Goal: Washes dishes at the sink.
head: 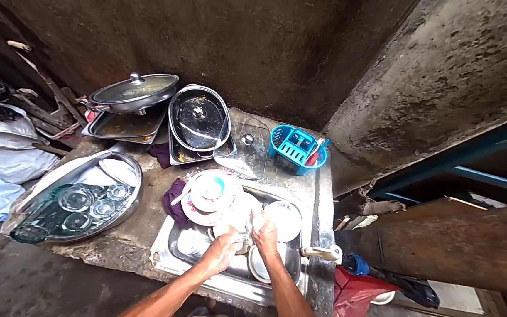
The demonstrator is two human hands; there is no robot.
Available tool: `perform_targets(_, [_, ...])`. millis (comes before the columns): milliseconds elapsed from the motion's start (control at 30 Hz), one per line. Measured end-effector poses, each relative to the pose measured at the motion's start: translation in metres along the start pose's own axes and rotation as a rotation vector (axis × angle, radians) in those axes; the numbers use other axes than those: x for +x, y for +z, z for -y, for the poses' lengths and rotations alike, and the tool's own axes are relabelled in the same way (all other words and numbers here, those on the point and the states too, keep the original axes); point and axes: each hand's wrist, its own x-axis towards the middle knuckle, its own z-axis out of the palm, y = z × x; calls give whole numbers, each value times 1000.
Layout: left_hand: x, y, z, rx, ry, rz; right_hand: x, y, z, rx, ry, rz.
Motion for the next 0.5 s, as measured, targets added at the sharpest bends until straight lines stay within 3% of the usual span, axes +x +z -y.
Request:
perform_targets(67, [-9,-16,10,15,-14,-174,9,-10,1,138,37,-86])
perform_targets(167, [-10,-68,33,77,-51,-611,17,-24,-9,383,152,-172])
perform_targets(233, [10,-109,53,195,-114,-716,15,-21,-20,479,270,-144])
perform_targets(367, [52,-143,78,328,-341,-543,0,-6,-26,699,444,5])
perform_targets(500, [59,-152,76,454,-420,-405,-14,-3,-31,761,526,165])
